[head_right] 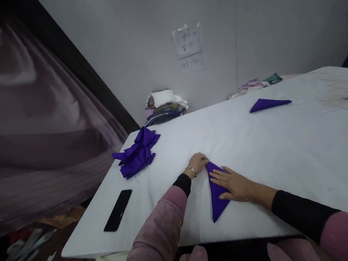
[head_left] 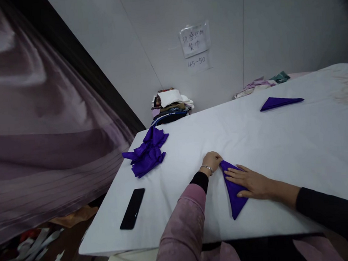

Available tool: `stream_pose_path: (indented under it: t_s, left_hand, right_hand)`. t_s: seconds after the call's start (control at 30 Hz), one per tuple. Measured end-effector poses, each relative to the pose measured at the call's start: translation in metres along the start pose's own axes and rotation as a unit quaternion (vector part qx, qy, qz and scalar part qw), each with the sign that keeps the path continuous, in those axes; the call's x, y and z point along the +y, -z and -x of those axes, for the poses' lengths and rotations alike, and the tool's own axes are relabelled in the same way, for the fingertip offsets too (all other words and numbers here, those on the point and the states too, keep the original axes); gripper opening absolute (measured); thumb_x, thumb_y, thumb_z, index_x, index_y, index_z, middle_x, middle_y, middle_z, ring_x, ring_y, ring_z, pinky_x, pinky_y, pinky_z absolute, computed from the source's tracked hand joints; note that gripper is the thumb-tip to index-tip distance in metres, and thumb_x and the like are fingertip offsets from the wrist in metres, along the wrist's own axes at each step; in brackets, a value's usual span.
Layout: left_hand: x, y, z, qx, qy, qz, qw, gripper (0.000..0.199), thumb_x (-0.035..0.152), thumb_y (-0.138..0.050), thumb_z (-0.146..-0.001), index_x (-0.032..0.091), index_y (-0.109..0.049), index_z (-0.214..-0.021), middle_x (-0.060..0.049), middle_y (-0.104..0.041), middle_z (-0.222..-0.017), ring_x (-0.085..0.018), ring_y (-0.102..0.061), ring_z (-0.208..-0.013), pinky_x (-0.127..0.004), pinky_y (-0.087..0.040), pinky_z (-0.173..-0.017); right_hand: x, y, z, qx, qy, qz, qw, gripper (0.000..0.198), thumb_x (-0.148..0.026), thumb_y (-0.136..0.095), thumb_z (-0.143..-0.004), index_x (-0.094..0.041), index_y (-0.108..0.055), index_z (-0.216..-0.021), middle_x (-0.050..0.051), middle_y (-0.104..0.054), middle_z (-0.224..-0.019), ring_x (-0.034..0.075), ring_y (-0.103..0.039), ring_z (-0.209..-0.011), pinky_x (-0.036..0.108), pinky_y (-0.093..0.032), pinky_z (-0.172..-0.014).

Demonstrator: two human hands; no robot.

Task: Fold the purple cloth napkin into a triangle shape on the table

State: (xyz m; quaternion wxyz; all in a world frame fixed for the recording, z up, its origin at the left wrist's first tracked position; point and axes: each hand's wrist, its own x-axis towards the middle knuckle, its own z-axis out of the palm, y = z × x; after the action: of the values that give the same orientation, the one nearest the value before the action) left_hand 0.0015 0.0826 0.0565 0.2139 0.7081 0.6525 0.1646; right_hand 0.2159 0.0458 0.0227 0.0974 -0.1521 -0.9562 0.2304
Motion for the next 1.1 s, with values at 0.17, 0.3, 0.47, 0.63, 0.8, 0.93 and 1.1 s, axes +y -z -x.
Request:
stream_pose_path:
  t_s: [0.17, 0.3, 0.47, 0.63, 0.8, 0.93, 1.1]
  left_hand:
    - [0.007, 0.004, 0.001, 0.032, 0.004, 0.021, 0.999, 0.021, 0.026, -0.059, -0.084, 0.018, -0.066, -0.102, -0.004, -0.067, -0.102, -0.014, -0.061, -0.090, -0.025, -0.048, -0.083]
    - [0.019, -0.003, 0.018, 0.050, -0.050, 0.012, 0.997, 0.021, 0.027, -0.051, -0.089, 0.021, -0.066, -0.101, -0.004, -0.066, -0.108, -0.018, -0.055, -0.108, -0.032, -0.039, -0.100]
    - [0.021, -0.027, 0.047, -0.041, -0.203, -0.062, 0.976, 0.045, 0.039, -0.044, -0.092, 0.021, -0.046, -0.132, -0.007, -0.045, -0.141, -0.020, -0.031, -0.135, -0.040, -0.023, -0.113]
    - [0.009, -0.029, 0.046, -0.064, -0.150, -0.081, 0.983, 0.047, 0.039, -0.029, -0.096, 0.022, -0.036, -0.140, -0.006, -0.033, -0.150, -0.019, -0.019, -0.140, -0.044, -0.016, -0.114]
    - [0.008, -0.021, 0.037, -0.046, -0.169, -0.092, 0.980, 0.037, 0.031, -0.038, -0.094, 0.025, -0.049, -0.129, -0.003, -0.048, -0.139, -0.018, -0.036, -0.131, -0.039, -0.026, -0.110]
    - [0.014, -0.012, 0.028, -0.042, -0.147, -0.113, 0.982, 0.026, 0.027, -0.046, -0.090, 0.025, -0.065, -0.108, -0.005, -0.058, -0.123, -0.021, -0.047, -0.117, -0.039, -0.033, -0.104]
    - [0.012, 0.005, 0.020, -0.085, -0.041, -0.076, 0.993, 0.021, 0.024, -0.052, -0.086, 0.027, -0.069, -0.099, -0.003, -0.062, -0.110, -0.021, -0.050, -0.112, -0.037, -0.035, -0.104]
  right_hand:
    - [0.001, -0.003, 0.002, -0.010, -0.020, 0.025, 0.999, 0.068, -0.056, -0.044, -0.089, -0.024, -0.025, -0.146, 0.010, -0.028, -0.150, 0.027, -0.019, -0.139, 0.054, -0.013, -0.111]
    - [0.001, -0.002, 0.002, 0.009, -0.006, 0.025, 1.000, 0.069, -0.055, -0.046, -0.088, -0.022, -0.028, -0.146, 0.010, -0.032, -0.148, 0.027, -0.023, -0.138, 0.051, -0.017, -0.112]
    - [-0.007, 0.004, -0.003, 0.034, 0.033, 0.015, 0.999, 0.060, -0.052, -0.050, -0.087, -0.027, -0.039, -0.141, 0.007, -0.050, -0.137, 0.025, -0.033, -0.133, 0.050, -0.014, -0.113]
    - [-0.008, 0.008, 0.001, 0.016, -0.024, -0.011, 1.000, 0.061, -0.055, -0.046, -0.088, -0.023, -0.041, -0.140, 0.009, -0.045, -0.141, 0.028, -0.029, -0.135, 0.053, -0.020, -0.111]
    - [-0.004, 0.003, 0.030, 0.172, -0.226, -0.077, 0.956, 0.053, -0.052, -0.040, -0.090, -0.023, -0.050, -0.133, 0.009, -0.052, -0.134, 0.027, -0.047, -0.122, 0.045, -0.039, -0.102]
    - [-0.007, 0.002, 0.045, 0.179, -0.322, -0.076, 0.927, 0.050, -0.047, -0.046, -0.086, -0.022, -0.053, -0.129, 0.009, -0.064, -0.109, 0.024, -0.062, -0.092, 0.039, -0.050, -0.081]
    - [-0.009, 0.005, 0.032, 0.122, -0.319, -0.056, 0.938, 0.049, -0.026, -0.047, -0.080, -0.018, -0.053, -0.128, 0.009, -0.065, -0.098, 0.022, -0.061, -0.086, 0.035, -0.047, -0.078]
